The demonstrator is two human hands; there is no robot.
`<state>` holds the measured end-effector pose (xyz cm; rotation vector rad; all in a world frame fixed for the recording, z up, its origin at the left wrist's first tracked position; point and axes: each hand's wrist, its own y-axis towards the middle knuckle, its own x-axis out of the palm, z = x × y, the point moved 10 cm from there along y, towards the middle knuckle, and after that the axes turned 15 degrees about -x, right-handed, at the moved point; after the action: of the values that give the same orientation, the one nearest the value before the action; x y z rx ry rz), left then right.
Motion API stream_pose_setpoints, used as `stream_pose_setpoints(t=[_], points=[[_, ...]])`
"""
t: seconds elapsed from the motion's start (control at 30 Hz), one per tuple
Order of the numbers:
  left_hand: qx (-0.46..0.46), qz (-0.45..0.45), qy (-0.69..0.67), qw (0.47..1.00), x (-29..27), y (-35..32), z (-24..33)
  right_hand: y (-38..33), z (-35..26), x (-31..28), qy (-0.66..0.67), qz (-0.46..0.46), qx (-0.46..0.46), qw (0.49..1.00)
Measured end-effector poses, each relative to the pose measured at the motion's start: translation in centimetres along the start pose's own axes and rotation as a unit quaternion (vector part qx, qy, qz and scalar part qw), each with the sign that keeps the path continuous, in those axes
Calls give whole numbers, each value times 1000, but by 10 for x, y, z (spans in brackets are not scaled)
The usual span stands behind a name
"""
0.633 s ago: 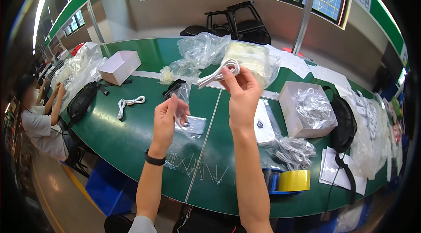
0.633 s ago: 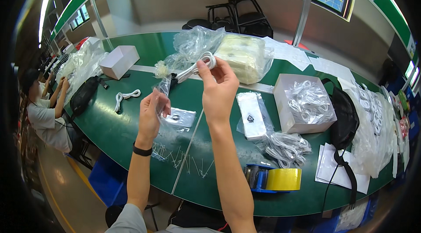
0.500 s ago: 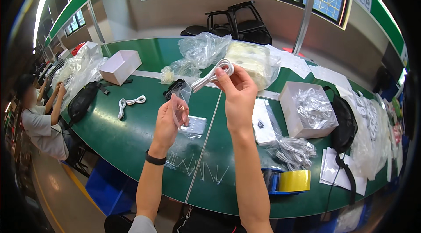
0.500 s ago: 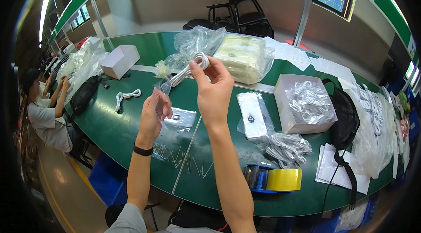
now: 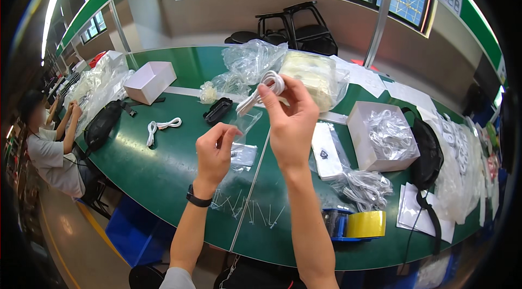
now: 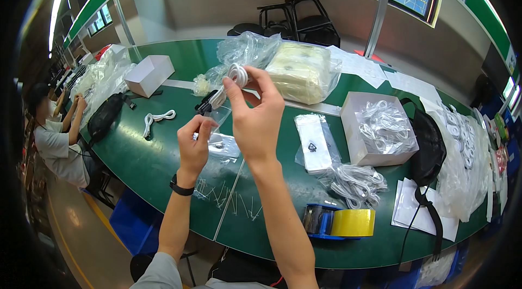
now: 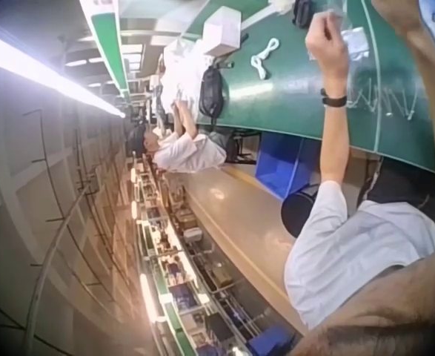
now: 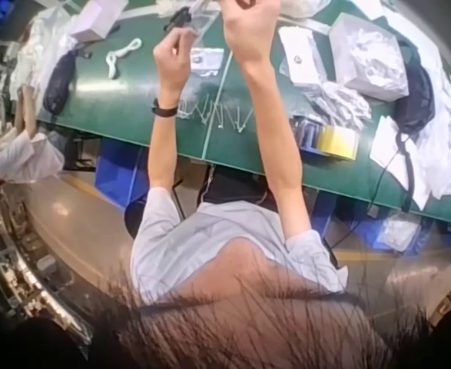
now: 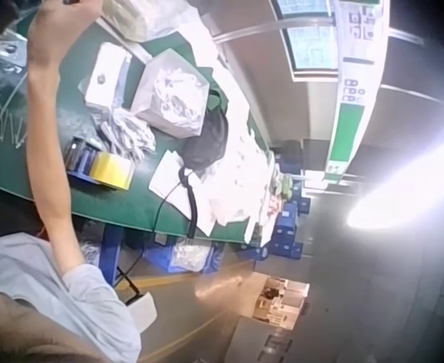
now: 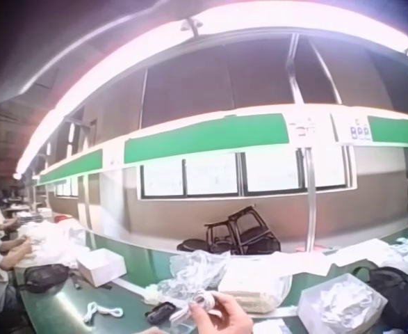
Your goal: Packaging small manufactured components into individual plastic bags and sealing them on an assembly line.
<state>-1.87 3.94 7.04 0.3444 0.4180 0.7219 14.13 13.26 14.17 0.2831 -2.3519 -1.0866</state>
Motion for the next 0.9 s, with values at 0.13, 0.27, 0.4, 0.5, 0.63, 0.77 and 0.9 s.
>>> stream_pose_setpoints(t=[0.13, 0.27, 0.4, 0.5, 0.63, 0.77, 0.9], points=[[74, 96, 52, 991, -12, -8, 16, -6, 9, 1, -53, -9, 44, 998], [94, 130, 54, 986, -19, -12, 23, -10, 15, 2, -84, -20, 78, 993], [116, 138, 51, 982, -20, -14, 26, -11, 17, 1, -108, -17, 67, 992], [131, 131, 63, 981, -17, -16, 29, -13, 19, -3, -129, -8, 68, 989], [129, 115, 84, 981, -12, -18, 33, -12, 21, -6, -117, 13, 71, 991], [121, 127, 76, 982, -11, -18, 33, -13, 26, -5, -114, 0, 87, 990], [104, 122, 34, 986, -17, -10, 15, -15, 31, 2, -111, -50, 115, 986]])
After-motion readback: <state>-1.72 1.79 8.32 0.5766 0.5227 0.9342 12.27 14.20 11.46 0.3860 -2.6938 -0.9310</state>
